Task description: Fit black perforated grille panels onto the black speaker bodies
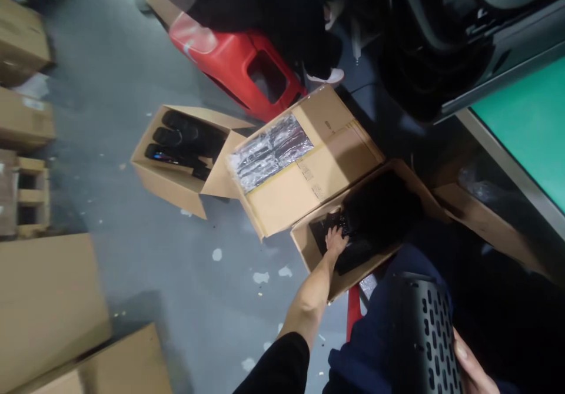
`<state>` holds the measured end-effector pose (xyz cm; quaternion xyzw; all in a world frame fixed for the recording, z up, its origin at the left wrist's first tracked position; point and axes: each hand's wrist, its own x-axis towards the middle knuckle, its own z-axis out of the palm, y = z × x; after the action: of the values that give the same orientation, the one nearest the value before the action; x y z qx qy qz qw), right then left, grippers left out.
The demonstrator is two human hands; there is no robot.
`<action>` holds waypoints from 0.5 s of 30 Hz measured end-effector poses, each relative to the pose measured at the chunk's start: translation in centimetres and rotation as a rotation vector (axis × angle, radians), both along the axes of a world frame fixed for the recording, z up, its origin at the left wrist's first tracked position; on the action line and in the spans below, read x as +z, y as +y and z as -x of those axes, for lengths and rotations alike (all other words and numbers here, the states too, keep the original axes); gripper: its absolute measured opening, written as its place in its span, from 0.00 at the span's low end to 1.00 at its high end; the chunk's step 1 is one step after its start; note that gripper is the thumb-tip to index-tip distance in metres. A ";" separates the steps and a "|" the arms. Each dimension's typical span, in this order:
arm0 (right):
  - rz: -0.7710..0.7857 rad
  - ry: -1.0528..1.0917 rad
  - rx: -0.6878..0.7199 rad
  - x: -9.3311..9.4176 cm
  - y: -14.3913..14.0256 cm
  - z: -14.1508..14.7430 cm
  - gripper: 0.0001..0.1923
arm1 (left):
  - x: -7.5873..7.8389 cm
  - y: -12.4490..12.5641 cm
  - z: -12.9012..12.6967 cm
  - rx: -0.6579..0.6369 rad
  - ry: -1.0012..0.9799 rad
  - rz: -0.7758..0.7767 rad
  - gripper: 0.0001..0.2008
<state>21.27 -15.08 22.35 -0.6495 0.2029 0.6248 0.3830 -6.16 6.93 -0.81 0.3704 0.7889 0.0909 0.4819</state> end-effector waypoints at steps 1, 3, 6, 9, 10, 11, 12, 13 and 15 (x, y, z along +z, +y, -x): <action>-0.011 0.001 -0.003 0.2 0.2 0.1 0.29 | -0.4 0.3 0.2 0.036 -0.011 -0.004 0.20; -0.027 0.013 -0.007 0.5 0.7 0.3 0.30 | -0.3 0.6 1.0 0.130 -0.037 -0.047 0.19; -0.035 0.069 -0.014 0.8 1.3 0.6 0.29 | 2.3 -0.2 2.8 0.315 -0.092 -0.166 0.16; -0.072 0.090 -0.023 0.4 1.5 0.6 0.30 | 7.2 -2.3 4.6 0.504 -0.227 -0.277 0.16; -0.091 0.093 -0.028 0.2 1.6 0.7 0.31 | 9.2 -3.1 5.1 0.555 -0.297 -0.305 0.18; -0.112 0.097 -0.035 0.1 1.8 0.8 0.32 | 11.3 -3.9 5.3 0.596 -0.375 -0.331 0.20; -0.132 0.101 -0.046 0.1 2.1 0.9 0.34 | 13.4 -4.7 5.4 0.630 -0.451 -0.355 0.22; -0.147 0.108 -0.059 0.1 2.6 1.2 0.34 | 15.5 -5.3 5.4 0.658 -0.519 -0.374 0.23; -0.173 0.104 -0.099 0.5 4.0 1.9 0.35 | 19.4 -6.3 4.8 0.696 -0.629 -0.390 0.23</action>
<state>19.34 -11.11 22.90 -0.5699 0.1998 0.6531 0.4569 -10.97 0.60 18.58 0.1235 0.6504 0.4989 0.5593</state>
